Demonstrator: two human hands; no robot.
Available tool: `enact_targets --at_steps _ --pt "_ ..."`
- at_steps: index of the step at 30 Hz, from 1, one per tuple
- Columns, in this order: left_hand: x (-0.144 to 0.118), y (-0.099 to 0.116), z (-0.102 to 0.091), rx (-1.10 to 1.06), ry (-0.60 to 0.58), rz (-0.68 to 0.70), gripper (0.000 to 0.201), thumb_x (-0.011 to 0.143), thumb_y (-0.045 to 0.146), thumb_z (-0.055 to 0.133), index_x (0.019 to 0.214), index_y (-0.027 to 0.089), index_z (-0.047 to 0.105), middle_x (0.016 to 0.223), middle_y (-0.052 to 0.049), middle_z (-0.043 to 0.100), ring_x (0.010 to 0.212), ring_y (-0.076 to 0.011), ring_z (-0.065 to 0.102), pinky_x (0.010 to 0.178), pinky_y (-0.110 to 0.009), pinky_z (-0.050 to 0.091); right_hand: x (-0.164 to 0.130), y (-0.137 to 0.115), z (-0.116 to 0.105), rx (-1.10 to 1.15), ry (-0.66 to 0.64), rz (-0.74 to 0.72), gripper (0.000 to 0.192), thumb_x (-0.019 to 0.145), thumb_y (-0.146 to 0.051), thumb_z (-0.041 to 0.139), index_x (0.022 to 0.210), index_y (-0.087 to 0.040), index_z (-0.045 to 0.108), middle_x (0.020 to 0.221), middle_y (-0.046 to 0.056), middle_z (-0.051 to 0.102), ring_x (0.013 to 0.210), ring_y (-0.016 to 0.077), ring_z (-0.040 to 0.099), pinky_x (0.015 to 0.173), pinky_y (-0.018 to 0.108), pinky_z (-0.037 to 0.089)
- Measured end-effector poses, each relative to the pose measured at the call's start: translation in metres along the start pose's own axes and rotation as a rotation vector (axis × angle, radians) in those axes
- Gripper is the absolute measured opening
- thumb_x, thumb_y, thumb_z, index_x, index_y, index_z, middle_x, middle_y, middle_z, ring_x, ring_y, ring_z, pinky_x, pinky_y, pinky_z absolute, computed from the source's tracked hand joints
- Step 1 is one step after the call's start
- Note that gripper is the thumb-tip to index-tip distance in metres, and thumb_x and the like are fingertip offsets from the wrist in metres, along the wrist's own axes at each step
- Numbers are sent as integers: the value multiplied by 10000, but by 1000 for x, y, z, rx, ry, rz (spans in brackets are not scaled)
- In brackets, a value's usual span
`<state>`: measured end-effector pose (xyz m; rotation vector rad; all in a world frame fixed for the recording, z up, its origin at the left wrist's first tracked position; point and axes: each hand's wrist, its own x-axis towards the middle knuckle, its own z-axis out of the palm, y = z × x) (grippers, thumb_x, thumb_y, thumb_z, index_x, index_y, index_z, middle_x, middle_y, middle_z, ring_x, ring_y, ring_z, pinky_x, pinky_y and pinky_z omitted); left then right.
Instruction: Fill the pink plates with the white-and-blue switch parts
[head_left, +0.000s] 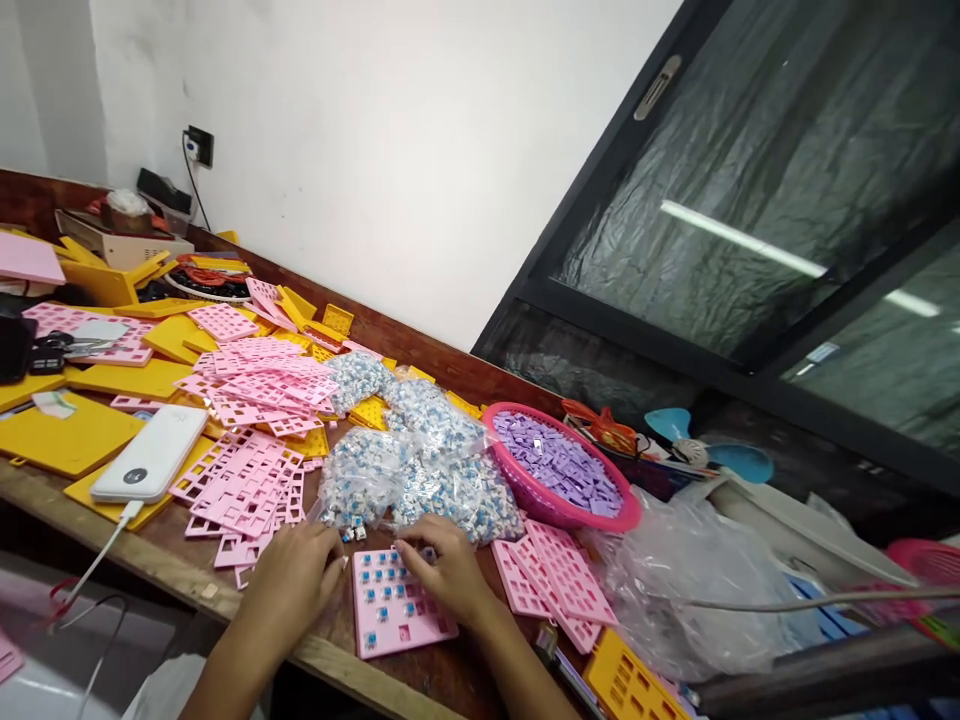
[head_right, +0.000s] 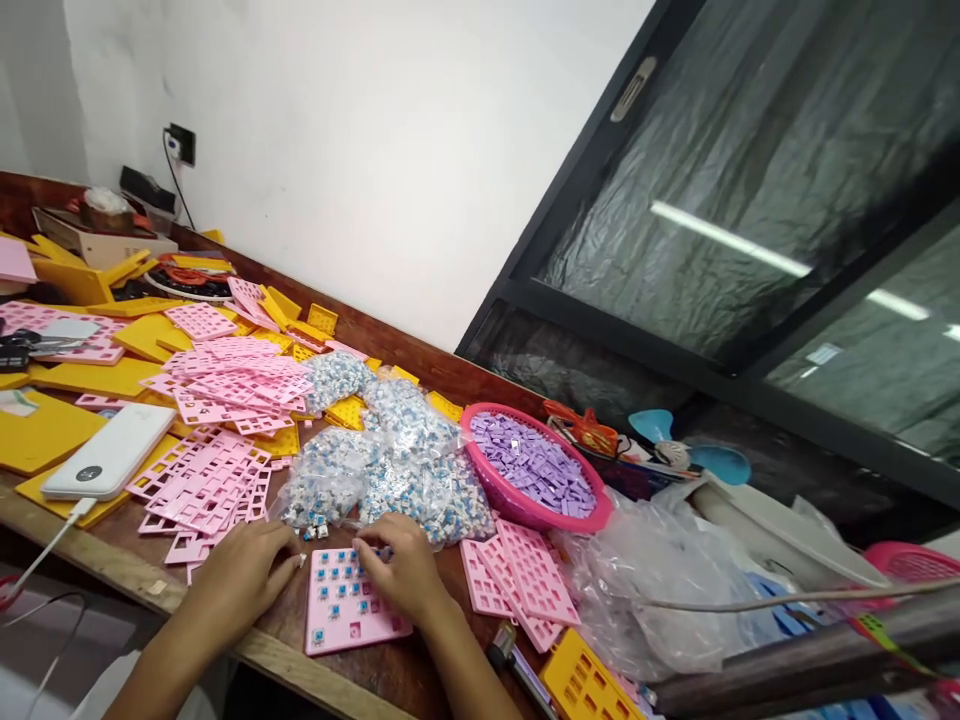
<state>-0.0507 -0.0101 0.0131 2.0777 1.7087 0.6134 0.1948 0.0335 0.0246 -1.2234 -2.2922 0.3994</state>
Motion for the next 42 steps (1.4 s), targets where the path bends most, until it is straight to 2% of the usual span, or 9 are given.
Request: enact_targets --at_steps 6,9,13,18,23,28,34,37,42 --pt "1 -16 4 -107 -27 69 254 907 147 604 1095 271 722 1060 -39 734 1040 -236 651 909 -331 426 44 -41 16 -263 -252 0 129 882 -271 736 1002 -246 778 960 37 781 928 211 699 792 271 460" --pt "3 -15 7 -110 -11 72 247 918 180 607 1109 272 733 1093 -51 727 1057 -240 650 926 -342 433 60 -49 26 -388 -292 92 124 845 -342 783 916 -242 797 910 57 791 871 238 710 716 279 437" --pt "6 -10 11 -47 48 58 158 926 207 610 1006 237 742 1039 -60 720 1010 -258 653 883 -372 441 65 -46 30 -304 -276 89 60 784 -214 789 842 -232 797 837 53 792 785 229 705 674 277 426" --pt "6 -11 10 -142 66 66 112 911 199 627 910 223 736 951 -51 727 949 -234 656 845 -350 444 43 -27 -3 106 -172 68 251 853 -162 646 1044 -238 789 973 43 792 882 216 705 796 302 508" --pt "2 -8 6 -261 109 86 244 918 201 576 1119 215 714 1023 -68 745 968 -241 661 900 -384 475 -6 10 -33 361 -23 175 117 867 -288 709 907 -207 785 967 76 743 905 240 686 809 341 532" --pt "-6 14 13 -315 73 291 308 1012 231 450 1191 275 696 1090 -51 708 1028 -217 659 914 -358 500 -40 35 -25 433 82 320 226 850 -405 774 948 -201 774 924 68 763 790 221 678 735 333 533" --pt "-14 40 32 -340 21 422 248 1004 247 503 1165 300 684 1115 -35 704 1051 -207 664 920 -319 526 -44 38 -19 514 76 309 237 882 -405 754 1025 -216 761 1016 70 778 900 234 720 782 330 558" --pt "-17 45 39 -352 -14 448 257 963 169 521 1129 291 675 1130 -30 712 1081 -205 661 945 -310 521 -45 41 -21 478 77 254 196 838 -370 813 966 -223 787 1071 73 764 997 242 709 891 359 542" --pt "-22 45 53 -276 -30 474 337 856 38 517 1045 271 672 1051 -25 718 999 -206 669 881 -311 516 -45 42 -21 349 51 202 177 771 -376 877 869 -236 832 898 55 750 886 226 689 841 355 525"
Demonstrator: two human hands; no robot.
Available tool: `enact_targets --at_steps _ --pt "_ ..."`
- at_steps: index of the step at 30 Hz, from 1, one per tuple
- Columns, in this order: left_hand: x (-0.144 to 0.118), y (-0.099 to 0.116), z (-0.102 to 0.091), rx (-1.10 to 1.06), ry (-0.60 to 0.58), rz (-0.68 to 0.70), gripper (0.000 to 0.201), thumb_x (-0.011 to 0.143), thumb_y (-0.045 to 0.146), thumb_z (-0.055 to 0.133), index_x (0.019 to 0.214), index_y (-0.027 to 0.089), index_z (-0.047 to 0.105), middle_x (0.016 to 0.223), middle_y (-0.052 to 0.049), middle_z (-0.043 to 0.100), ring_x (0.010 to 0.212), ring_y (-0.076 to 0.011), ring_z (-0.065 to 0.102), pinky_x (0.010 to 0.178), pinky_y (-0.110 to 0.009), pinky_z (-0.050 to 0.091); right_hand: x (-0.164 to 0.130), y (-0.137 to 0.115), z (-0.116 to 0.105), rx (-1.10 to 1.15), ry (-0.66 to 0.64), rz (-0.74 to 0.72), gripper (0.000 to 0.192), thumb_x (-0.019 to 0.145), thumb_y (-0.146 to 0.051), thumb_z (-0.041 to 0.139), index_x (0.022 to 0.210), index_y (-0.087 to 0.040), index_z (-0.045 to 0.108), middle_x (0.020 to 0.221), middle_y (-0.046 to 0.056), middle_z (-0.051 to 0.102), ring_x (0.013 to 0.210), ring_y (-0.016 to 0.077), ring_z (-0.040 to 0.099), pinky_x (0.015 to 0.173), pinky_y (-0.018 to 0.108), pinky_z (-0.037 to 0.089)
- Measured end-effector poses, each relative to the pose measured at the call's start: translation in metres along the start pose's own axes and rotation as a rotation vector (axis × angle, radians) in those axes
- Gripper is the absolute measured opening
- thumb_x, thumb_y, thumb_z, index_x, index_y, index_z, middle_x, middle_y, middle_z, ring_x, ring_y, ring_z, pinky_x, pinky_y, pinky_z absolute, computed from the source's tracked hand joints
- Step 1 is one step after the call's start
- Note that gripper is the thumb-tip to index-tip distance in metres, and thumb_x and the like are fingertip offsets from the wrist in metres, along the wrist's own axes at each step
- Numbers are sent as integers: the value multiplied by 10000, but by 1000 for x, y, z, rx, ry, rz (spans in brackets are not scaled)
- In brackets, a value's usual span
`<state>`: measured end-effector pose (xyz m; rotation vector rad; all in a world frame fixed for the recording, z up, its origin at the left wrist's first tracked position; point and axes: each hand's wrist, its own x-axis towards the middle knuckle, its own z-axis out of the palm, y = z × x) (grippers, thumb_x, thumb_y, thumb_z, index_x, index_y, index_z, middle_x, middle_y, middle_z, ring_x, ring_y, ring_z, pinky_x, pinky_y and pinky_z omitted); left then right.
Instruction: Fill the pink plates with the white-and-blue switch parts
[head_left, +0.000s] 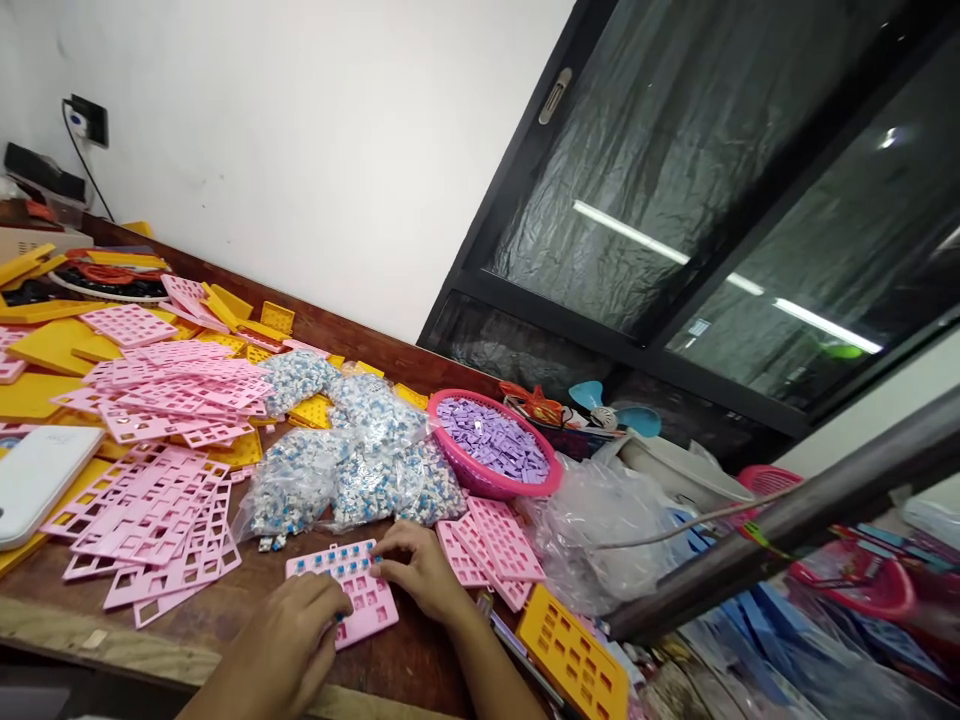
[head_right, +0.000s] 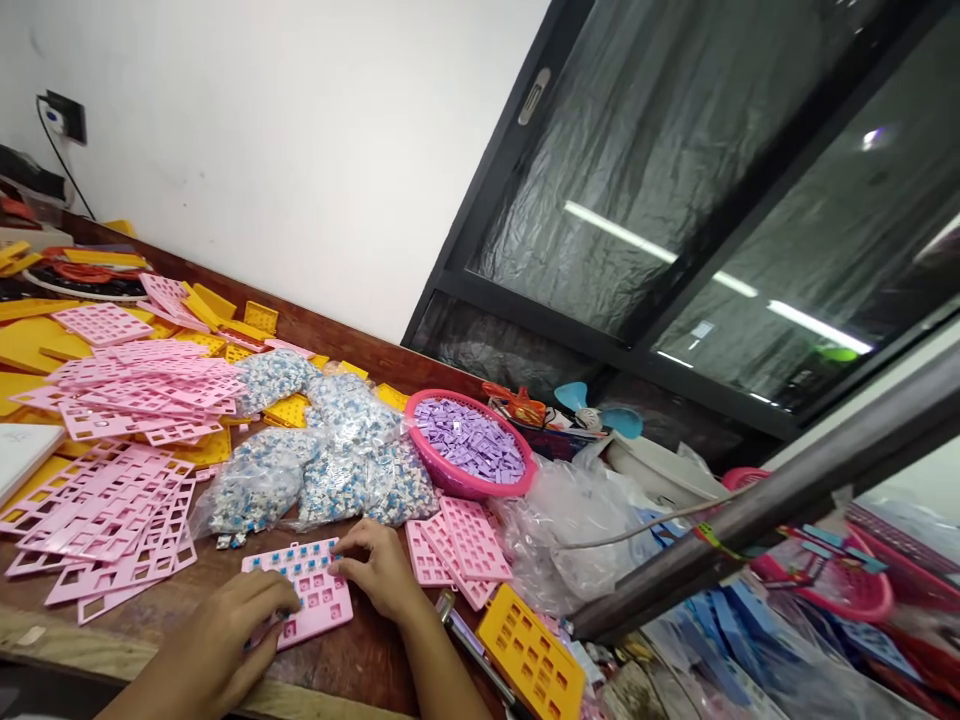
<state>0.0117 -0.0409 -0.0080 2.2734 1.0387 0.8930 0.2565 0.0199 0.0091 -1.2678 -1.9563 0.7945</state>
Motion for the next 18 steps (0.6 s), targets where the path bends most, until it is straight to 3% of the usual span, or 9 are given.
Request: enact_targets --at_steps 8,13,18 --pt "3 -9 19 151 17 54 291 860 27 507 923 234 701 968 -41 700 922 -204 654 815 -307 484 1 2 2 -34 37 -26 171 795 -390 857 816 -224 825 830 43 734 797 201 685 765 324 519" --pt "3 -12 19 190 59 -42 182 845 89 637 872 247 723 955 -35 685 891 -212 644 774 -316 458 2 2 0 -72 -9 -42 141 827 -374 830 823 -233 818 851 44 750 837 208 690 791 326 524" --pt "5 -12 13 140 17 -74 182 888 99 603 903 241 716 962 -30 727 920 -211 660 817 -325 465 3 3 2 -92 7 -68 161 874 -393 788 841 -239 823 853 51 755 828 210 694 786 332 532"
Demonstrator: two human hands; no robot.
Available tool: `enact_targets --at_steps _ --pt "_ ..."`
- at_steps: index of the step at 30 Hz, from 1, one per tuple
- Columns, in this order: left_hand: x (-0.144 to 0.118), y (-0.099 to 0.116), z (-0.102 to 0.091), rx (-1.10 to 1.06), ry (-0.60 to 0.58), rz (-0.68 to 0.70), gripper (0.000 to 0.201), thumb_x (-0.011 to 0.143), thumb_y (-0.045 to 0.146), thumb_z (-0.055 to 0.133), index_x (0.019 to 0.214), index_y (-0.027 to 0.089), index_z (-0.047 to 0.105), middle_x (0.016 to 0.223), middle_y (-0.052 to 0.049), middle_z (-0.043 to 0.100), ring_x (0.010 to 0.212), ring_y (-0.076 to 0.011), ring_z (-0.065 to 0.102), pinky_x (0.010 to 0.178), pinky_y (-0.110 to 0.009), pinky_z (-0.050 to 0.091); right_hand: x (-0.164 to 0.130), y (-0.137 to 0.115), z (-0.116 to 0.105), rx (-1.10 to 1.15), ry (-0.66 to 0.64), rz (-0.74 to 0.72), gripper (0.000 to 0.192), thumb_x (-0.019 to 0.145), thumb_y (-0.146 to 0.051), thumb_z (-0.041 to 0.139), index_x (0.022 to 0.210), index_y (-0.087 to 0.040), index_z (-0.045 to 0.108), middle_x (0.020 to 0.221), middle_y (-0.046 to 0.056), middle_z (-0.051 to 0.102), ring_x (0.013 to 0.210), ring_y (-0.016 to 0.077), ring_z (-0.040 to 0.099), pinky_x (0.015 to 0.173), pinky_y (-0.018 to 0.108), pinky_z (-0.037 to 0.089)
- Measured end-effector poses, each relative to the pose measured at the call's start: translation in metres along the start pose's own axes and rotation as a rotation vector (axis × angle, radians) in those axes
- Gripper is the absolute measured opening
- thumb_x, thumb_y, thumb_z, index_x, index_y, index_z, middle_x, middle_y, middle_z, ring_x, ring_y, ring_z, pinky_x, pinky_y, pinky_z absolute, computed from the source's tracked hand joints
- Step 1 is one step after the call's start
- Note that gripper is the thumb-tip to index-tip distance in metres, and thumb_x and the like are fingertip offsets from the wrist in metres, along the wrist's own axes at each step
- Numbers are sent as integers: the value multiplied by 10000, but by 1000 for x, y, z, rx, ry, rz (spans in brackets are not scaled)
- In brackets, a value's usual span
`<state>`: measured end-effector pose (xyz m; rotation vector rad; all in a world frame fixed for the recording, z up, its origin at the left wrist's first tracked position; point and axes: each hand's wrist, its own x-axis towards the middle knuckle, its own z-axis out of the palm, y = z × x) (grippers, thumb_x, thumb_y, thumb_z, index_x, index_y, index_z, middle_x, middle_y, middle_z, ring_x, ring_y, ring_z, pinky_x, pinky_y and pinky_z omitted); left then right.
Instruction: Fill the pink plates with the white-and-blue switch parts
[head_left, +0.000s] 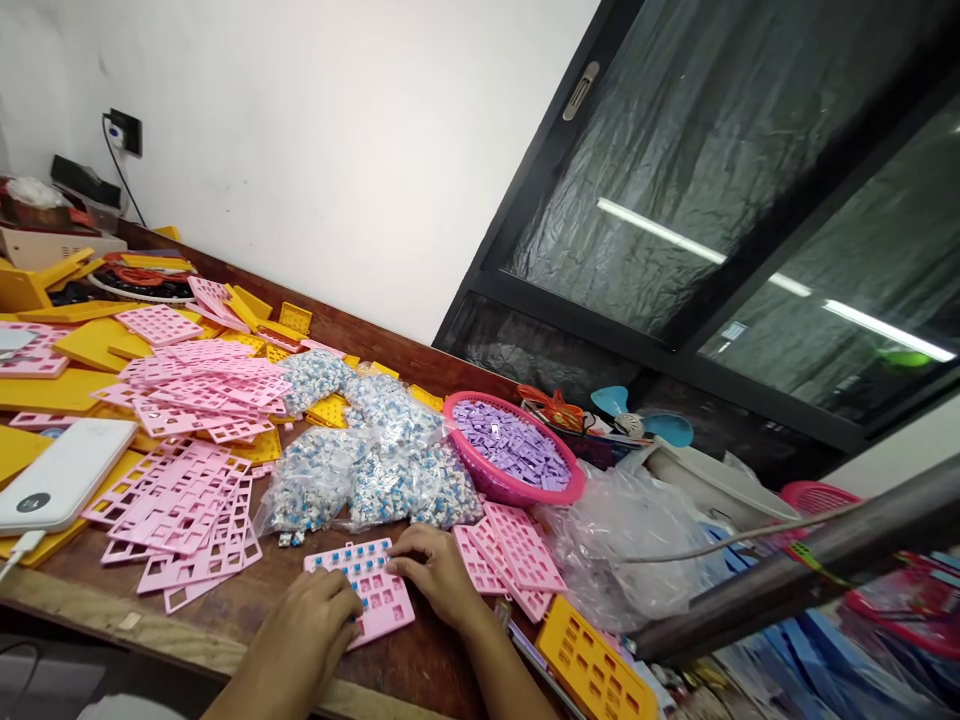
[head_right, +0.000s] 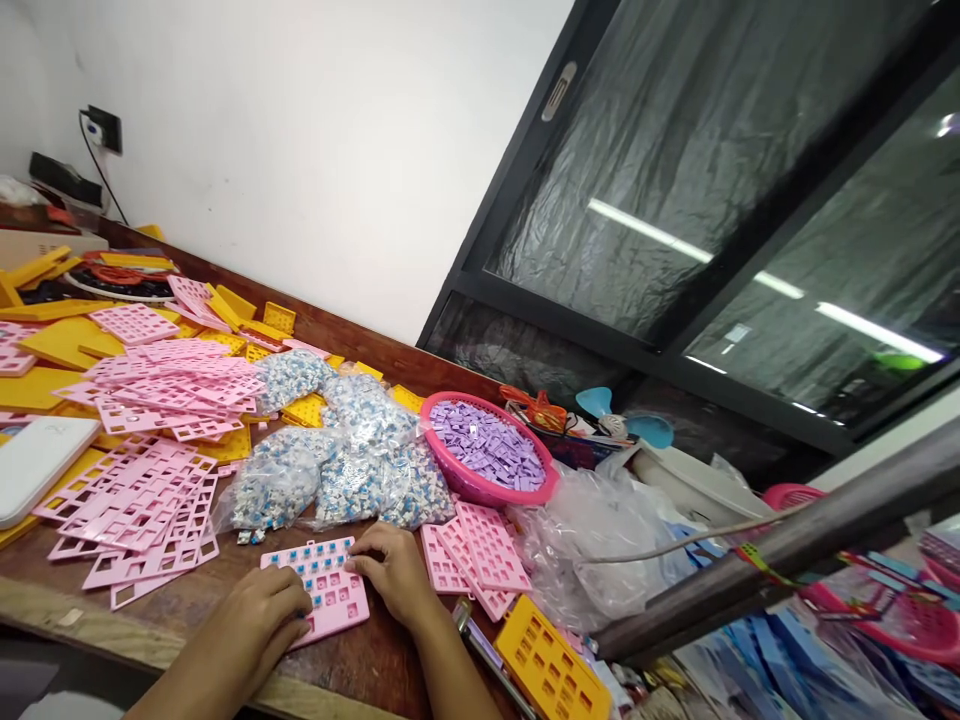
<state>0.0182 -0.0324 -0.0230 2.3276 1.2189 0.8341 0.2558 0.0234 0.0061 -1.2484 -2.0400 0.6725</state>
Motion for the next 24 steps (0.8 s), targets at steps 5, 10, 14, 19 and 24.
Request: enact_targets --at_steps 5,10,14,19,24 --pt "-3 6 -3 -70 -1 23 203 943 133 561 1013 253 709 987 -32 750 956 -213 678 851 -318 495 0 3 -3 11 -49 9 105 890 -341 777 919 -262 840 911 52 758 889 216 695 841 343 537" --pt "-1 9 5 -26 -11 3 178 952 130 595 907 241 727 937 -16 751 932 -216 685 838 -325 498 -3 2 -5 7 -59 11 132 917 -340 745 981 -274 839 903 51 742 883 217 686 844 350 529" --pt "3 12 2 29 -30 -52 183 951 134 606 877 228 744 949 -29 737 929 -222 684 819 -335 496 -5 3 -2 -16 -65 19 151 934 -354 722 981 -269 838 891 53 731 872 217 680 824 347 526" --pt "1 18 -9 16 -70 -96 177 971 156 588 912 224 741 967 -39 739 971 -232 677 872 -366 473 -5 4 -3 32 -54 28 180 913 -385 747 983 -244 834 890 59 741 859 217 683 818 344 520" --pt "-1 20 -4 104 -32 -69 166 973 162 591 913 223 733 955 -31 747 944 -230 677 851 -364 445 -4 7 -4 83 -51 14 195 890 -407 774 967 -237 832 898 59 743 865 217 687 823 342 513"
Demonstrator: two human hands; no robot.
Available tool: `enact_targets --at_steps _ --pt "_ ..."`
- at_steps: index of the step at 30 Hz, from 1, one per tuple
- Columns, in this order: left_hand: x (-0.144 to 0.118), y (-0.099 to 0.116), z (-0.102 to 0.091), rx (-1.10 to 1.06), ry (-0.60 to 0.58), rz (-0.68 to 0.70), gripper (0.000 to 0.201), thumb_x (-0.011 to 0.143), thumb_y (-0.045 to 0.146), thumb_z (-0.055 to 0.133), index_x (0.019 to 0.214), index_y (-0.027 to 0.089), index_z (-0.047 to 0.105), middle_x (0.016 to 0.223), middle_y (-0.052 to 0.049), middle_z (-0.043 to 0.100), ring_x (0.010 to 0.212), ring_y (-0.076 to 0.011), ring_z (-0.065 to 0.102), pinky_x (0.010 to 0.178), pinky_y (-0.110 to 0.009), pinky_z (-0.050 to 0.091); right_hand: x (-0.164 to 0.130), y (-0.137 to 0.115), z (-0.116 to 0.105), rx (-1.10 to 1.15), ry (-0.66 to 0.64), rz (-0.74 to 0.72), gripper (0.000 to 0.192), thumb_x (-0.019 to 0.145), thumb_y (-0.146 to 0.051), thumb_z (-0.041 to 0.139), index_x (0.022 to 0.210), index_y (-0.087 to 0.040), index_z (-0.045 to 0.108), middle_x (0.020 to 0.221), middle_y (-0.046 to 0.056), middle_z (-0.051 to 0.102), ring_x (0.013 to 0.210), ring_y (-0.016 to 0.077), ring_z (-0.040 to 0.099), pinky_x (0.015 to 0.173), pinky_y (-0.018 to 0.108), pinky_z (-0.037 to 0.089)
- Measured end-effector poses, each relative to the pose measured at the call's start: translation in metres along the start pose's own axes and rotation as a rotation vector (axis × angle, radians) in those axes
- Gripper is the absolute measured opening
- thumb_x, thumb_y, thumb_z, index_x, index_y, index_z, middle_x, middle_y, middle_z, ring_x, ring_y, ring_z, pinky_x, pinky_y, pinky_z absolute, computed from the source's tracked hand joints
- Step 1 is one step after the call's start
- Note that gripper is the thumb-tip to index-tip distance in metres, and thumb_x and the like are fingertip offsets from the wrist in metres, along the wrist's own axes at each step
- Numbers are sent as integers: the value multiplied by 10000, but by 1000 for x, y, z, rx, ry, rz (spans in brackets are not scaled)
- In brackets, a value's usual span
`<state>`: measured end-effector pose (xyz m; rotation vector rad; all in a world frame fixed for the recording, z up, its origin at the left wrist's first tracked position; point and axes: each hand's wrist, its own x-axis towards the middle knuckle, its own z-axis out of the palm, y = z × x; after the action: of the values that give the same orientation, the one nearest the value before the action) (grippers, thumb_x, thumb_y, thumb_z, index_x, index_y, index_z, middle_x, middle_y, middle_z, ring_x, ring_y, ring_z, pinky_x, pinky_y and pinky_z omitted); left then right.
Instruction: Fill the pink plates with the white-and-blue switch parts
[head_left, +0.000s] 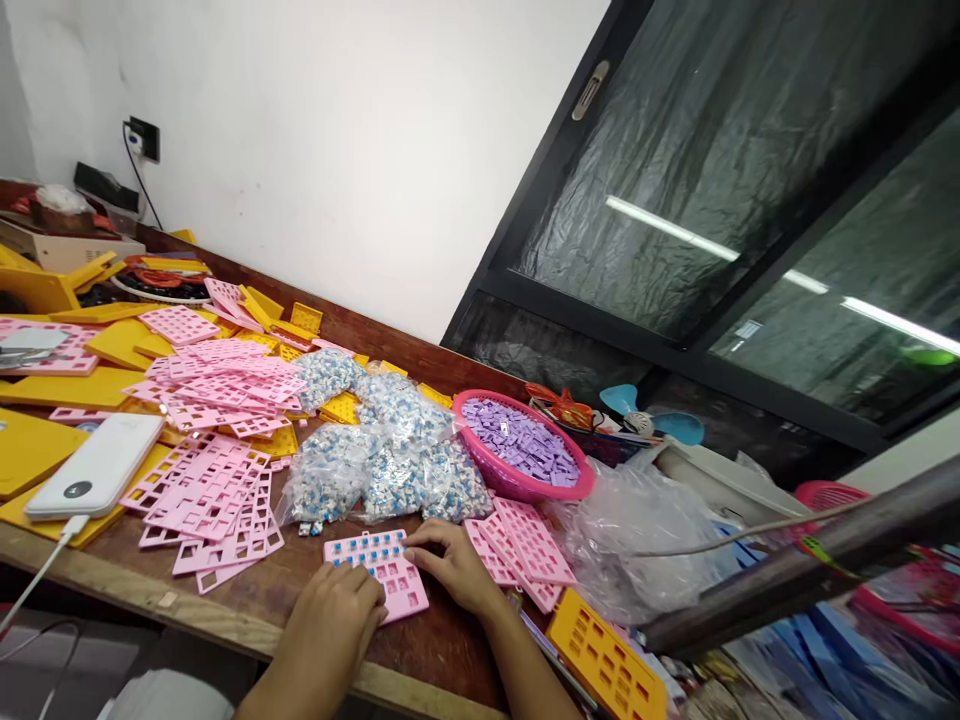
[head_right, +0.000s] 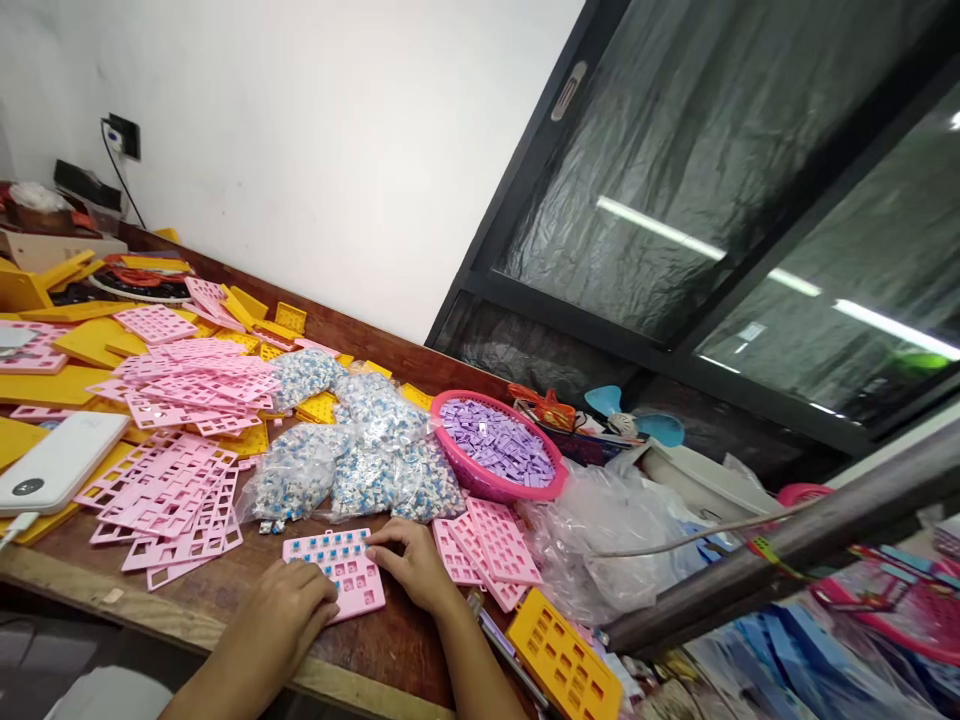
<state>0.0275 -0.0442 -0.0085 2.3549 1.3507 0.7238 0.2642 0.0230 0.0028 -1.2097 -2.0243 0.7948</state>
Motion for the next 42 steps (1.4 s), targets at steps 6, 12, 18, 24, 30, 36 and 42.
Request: enact_targets --at_steps 6,12,18,24,30,36,42 --pt "1 -5 23 177 156 81 106 880 145 724 813 226 713 845 1 738 842 -225 660 812 -363 408 -1 3 1 -5 -3 -21 153 891 -368 777 968 -245 828 905 53 736 874 219 682 833 349 507" --pt "-3 -14 42 243 361 217 191 879 108 690 735 227 649 732 15 670 744 -206 600 753 -358 371 -1 -2 0 6 6 -16 140 876 -345 779 945 -233 827 899 58 750 869 225 687 823 349 506" --pt "-29 -14 60 334 533 237 184 895 138 608 1004 241 715 881 -21 721 871 -238 604 902 -417 400 -2 -4 -1 -26 14 -44 114 877 -296 756 936 -225 824 912 59 757 884 227 684 839 352 498" --pt "-28 5 58 555 404 291 186 888 186 624 1018 170 756 1031 -105 733 1049 -289 631 993 -469 450 -3 -6 0 -76 28 -73 118 864 -238 726 941 -215 812 926 59 755 897 231 682 850 353 493" --pt "-22 3 9 328 267 216 109 930 250 629 951 237 735 955 -55 734 930 -243 657 892 -428 518 -7 -24 4 -235 85 -92 92 889 -249 703 911 -211 784 907 52 727 870 218 656 806 327 476" --pt "-10 -75 -30 15 505 -107 273 978 311 489 1153 235 683 1222 -119 675 1153 -315 608 1042 -541 472 23 -58 28 -409 -55 -243 203 895 -276 698 1093 -241 730 1064 54 711 1054 246 639 918 336 470" --pt "60 -120 -39 -82 459 -108 386 875 225 515 1227 187 669 1355 -142 636 1305 -319 560 1147 -571 424 80 -65 52 -511 -56 -169 683 822 -331 773 1447 -223 519 1428 140 558 1265 322 552 1063 416 431"
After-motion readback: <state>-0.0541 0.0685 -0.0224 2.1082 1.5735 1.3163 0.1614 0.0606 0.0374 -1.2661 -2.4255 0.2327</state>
